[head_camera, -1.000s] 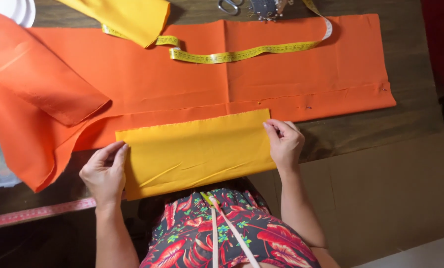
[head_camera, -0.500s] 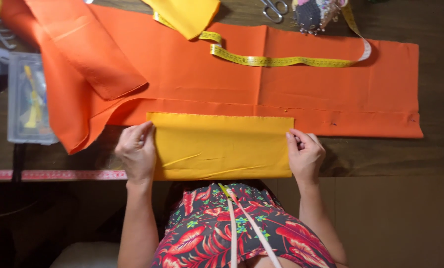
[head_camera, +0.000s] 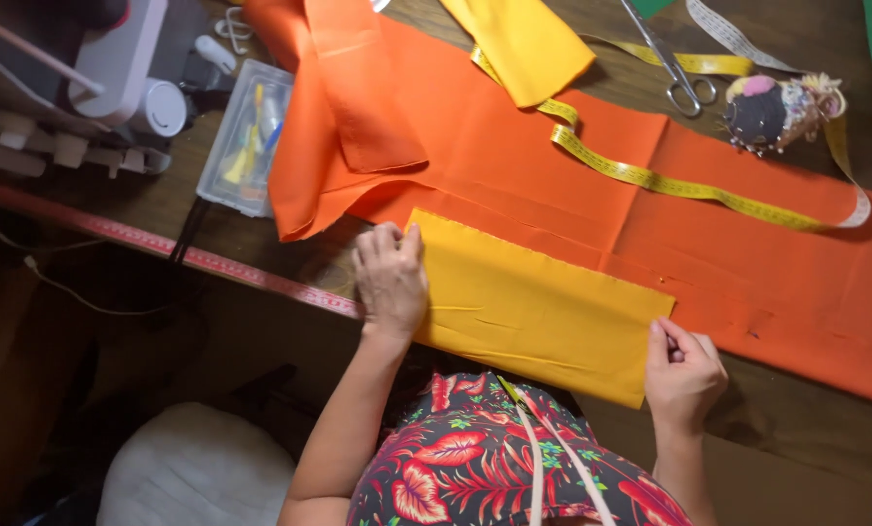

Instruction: The person folds a yellow fabric piece and places it on top of a larger orange fabric sheet. They then use a measuring tape to measure the orange fabric before using scissors to cut a long strip from it.

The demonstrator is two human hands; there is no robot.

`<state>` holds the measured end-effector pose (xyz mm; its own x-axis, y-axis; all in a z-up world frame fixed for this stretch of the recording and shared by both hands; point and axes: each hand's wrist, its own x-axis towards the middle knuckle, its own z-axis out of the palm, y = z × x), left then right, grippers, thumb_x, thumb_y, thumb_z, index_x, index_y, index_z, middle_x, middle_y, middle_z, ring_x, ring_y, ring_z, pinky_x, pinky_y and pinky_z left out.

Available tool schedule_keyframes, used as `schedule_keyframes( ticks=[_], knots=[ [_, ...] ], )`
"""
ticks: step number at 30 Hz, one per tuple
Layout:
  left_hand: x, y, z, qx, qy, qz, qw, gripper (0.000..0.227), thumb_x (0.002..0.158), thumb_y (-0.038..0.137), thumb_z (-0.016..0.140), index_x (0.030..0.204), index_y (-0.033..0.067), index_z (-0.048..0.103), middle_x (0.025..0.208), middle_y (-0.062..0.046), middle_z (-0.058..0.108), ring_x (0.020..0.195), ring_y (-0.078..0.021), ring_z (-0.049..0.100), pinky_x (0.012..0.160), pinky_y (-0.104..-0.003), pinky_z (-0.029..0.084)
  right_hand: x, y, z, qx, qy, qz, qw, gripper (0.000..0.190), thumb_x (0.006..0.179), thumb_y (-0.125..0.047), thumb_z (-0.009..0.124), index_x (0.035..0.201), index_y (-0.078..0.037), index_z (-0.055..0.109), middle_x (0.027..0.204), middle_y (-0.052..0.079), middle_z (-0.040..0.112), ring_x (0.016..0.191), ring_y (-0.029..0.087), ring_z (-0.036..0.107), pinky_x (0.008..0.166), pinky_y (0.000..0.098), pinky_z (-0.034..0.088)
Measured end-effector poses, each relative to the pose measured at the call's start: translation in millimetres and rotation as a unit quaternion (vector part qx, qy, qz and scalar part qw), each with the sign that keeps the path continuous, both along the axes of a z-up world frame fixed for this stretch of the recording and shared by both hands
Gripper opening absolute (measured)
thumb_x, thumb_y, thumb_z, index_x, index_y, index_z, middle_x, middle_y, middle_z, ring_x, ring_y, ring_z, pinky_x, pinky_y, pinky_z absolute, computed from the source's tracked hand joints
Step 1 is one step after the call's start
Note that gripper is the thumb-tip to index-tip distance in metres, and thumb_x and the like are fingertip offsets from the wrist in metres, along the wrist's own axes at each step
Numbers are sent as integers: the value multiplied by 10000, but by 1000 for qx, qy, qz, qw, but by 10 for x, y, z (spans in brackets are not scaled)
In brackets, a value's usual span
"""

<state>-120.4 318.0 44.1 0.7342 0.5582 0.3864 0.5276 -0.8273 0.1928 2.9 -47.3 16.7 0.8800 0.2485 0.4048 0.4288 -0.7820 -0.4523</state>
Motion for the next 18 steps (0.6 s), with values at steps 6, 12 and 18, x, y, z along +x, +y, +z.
schedule_keyframes(
  ticks=[6,12,18],
  knots=[
    [20,-232,-203,-9,15,-36,999,468,970,320,635,1334,27,637,1283,-155,579,1172,-338,525,916,-420,440,133,-113,-138,-23,12,-13,1000,169,862,-149,882,1026,-139,843,750,29,676,671,180,678,621,254,543],
    [48,-457,-277,-22,-39,-87,995,415,1030,411,596,1300,112,695,1379,-130,608,1324,-318,521,1053,-421,438,152,-39,32,-15,52,-14,998,125,879,-169,841,1003,-159,836,728,9,669,633,159,647,613,270,537],
    [39,-480,-251,-21,-42,-87,995,541,1019,541,548,1323,114,681,1408,-142,584,1365,-334,482,1123,-447,386,542,-111,293,-64,146,43,986,87,815,-250,860,852,-180,823,679,12,671,615,203,661,611,338,537]
  ],
)
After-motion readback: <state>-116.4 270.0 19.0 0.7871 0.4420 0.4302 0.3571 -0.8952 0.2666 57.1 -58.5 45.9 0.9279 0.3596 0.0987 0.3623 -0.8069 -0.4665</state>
